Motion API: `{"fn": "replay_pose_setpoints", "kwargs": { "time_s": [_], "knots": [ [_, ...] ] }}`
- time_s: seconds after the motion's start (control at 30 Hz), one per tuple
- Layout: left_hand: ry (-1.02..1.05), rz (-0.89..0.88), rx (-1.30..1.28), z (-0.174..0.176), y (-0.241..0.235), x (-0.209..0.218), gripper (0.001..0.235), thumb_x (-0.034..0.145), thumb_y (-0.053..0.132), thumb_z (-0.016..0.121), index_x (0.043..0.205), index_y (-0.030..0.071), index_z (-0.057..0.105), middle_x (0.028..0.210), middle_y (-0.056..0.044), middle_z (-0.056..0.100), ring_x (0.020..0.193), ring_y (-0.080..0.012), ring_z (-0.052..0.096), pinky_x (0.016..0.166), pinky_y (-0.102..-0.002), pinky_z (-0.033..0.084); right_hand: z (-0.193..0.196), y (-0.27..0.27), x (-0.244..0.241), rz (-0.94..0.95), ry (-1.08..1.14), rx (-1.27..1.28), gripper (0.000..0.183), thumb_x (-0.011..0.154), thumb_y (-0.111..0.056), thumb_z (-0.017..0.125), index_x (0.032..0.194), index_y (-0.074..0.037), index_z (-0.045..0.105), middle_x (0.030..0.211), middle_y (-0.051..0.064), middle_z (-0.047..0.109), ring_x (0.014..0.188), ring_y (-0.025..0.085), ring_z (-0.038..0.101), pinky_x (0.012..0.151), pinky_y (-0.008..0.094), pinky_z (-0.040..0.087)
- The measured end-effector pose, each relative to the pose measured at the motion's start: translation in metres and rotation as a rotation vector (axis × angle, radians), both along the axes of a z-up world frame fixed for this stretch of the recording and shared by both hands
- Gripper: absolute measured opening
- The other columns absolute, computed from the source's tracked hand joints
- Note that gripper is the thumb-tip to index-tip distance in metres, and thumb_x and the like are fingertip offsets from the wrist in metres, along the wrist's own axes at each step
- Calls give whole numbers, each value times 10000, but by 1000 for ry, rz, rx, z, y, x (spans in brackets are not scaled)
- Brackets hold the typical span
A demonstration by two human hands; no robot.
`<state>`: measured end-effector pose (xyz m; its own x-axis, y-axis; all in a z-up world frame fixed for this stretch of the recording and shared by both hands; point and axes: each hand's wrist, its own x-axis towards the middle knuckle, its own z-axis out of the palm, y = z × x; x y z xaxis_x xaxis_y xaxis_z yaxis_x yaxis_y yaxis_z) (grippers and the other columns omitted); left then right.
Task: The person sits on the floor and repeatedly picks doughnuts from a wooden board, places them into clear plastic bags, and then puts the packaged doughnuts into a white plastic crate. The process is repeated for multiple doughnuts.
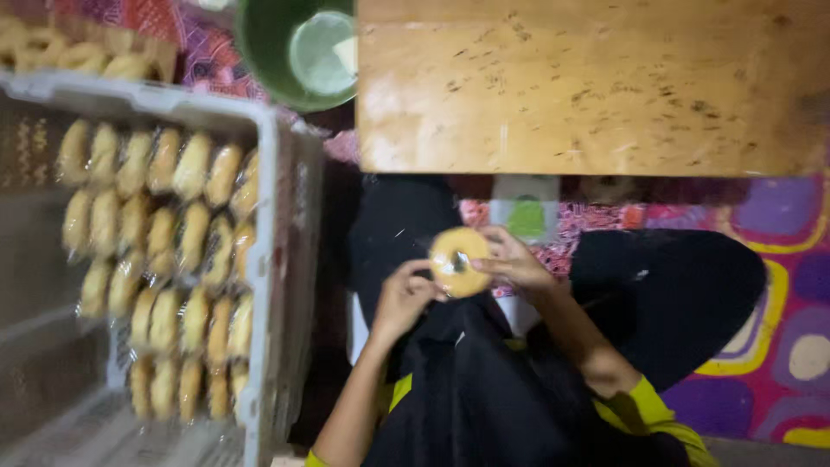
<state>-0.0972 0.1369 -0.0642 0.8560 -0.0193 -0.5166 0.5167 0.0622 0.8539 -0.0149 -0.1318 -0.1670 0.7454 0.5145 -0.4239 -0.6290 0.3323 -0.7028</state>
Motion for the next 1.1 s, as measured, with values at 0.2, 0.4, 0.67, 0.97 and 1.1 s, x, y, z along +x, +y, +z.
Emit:
{"fn": "replay_pose_setpoints", "kwargs": {
  "time_s": [0.2,0.4,0.67,0.97,1.1],
  "knots": [
    [-291,-578,609,-21,-105,126,721,952,468,652,1509,50,466,1513,-215,536,1386,-369,513,1132,-495,449,-1,-171,80,-484,-134,-1088,448,930,-23,893,1173,-18,516,1035,178,672,877,188,620,697,358,508],
    [31,-993,1200,-78,-135,196,817,871,525,694,1533,116,445,1575,-160,444,1481,-352,385,1207,-538,308,-4,-86,112,-96,-817,-1518,395,959,-192,740,1310,-95,586,1294,177,625,1200,324,548,1043,463,412],
    [6,-951,1204,-94,-136,190,906,775,458,777,1557,116,476,1586,-156,486,1472,-344,421,1171,-558,338,19,-13,147,694,-622,-1200,521,870,-330,636,1342,-111,637,1294,187,665,1139,392,603,1013,543,460],
    [-39,406,-676,37,-98,81,689,1003,316,553,1549,-13,294,1585,-207,362,1456,-356,358,1166,-470,333,158,-20,33,368,-1399,-1133,731,878,-478,636,1467,-73,483,1456,317,530,1347,533,493,1113,592,360],
    [-57,597,-1025,20,-22,159,411,1195,314,543,1417,-31,540,1308,-181,614,1142,-259,612,885,-339,546,192,-3,170,337,-620,-556,781,920,-466,690,1522,-86,370,1534,239,461,1399,422,486,1077,512,445]
  ]
}}
